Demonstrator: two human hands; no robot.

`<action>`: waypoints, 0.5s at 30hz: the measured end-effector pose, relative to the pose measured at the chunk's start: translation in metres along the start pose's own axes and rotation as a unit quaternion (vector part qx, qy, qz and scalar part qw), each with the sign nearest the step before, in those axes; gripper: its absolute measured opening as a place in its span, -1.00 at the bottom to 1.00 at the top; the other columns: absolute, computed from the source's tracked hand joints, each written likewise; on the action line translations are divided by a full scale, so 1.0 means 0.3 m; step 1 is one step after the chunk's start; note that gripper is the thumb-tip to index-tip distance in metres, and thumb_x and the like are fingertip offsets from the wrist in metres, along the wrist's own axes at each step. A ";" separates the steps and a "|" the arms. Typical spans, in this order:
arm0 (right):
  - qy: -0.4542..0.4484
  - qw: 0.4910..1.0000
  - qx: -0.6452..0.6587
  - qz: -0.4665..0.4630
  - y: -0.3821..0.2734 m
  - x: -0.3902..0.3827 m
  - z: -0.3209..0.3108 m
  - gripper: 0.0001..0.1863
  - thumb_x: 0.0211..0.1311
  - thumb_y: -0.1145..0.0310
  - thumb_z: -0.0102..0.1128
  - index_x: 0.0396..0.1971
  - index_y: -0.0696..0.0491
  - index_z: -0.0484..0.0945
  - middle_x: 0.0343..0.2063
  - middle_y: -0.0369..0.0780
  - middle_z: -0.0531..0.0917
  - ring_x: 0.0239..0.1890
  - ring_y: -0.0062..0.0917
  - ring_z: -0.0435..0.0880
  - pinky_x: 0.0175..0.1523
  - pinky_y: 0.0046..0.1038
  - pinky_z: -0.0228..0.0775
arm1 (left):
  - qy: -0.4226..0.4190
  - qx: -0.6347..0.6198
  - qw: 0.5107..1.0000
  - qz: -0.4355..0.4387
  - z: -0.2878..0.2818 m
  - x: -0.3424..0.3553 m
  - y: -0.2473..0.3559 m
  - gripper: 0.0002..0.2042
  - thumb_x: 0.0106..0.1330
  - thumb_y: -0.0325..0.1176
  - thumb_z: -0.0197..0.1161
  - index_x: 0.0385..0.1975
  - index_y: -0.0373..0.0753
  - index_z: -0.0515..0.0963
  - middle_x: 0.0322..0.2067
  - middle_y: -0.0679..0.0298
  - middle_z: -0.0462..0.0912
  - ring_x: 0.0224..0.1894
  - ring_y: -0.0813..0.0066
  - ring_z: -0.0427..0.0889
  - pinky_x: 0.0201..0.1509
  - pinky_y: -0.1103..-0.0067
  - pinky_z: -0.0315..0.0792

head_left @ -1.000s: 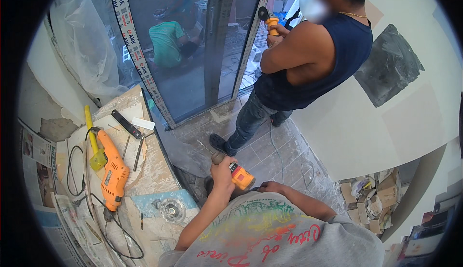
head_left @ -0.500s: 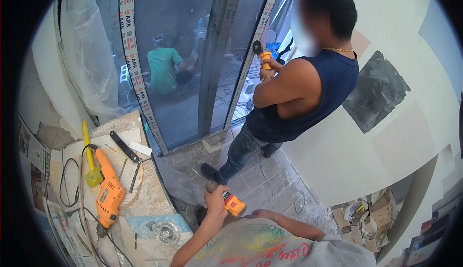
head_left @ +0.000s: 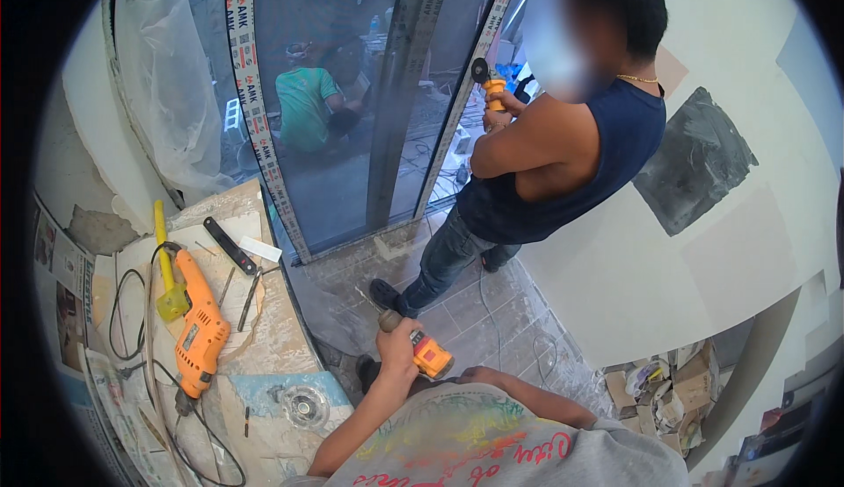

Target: Drilling holes into a metal profile or frame using a cordless power drill.

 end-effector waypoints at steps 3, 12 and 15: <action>0.014 0.998 0.010 0.054 0.029 0.014 0.004 -0.36 0.21 -0.12 0.07 0.01 0.17 0.54 -0.03 0.00 0.59 0.05 -0.19 0.54 0.17 -0.33 0.34 | -0.001 -0.001 1.000 -0.004 -0.007 0.006 -0.009 -0.85 -0.02 -0.57 0.21 -0.46 -0.29 0.39 -0.56 0.27 0.45 -0.62 0.43 0.50 -0.55 0.47 0.50; 0.010 0.998 0.021 0.066 0.030 0.001 -0.001 -0.37 0.21 -0.11 0.06 0.00 0.18 0.54 -0.02 0.01 0.59 0.06 -0.20 0.54 0.16 -0.34 0.34 | -0.008 -0.002 1.000 0.002 -0.004 0.004 -0.001 -0.85 -0.02 -0.57 0.21 -0.45 -0.28 0.39 -0.56 0.29 0.45 -0.62 0.46 0.49 -0.55 0.49 0.49; 0.014 0.999 0.003 0.031 0.042 0.023 0.000 -0.37 0.22 -0.11 0.05 0.00 0.18 0.54 -0.01 0.02 0.58 0.07 -0.19 0.54 0.17 -0.33 0.33 | -0.012 0.000 1.000 -0.001 0.005 0.001 -0.003 -0.85 -0.02 -0.56 0.22 -0.47 -0.28 0.40 -0.57 0.29 0.45 -0.62 0.47 0.49 -0.54 0.50 0.50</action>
Point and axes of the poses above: each hand's wrist, its own x-axis towards the middle knuckle, its own z-axis out of the palm, y = z × x, the point moved 9 cm from there along x, towards the middle knuckle
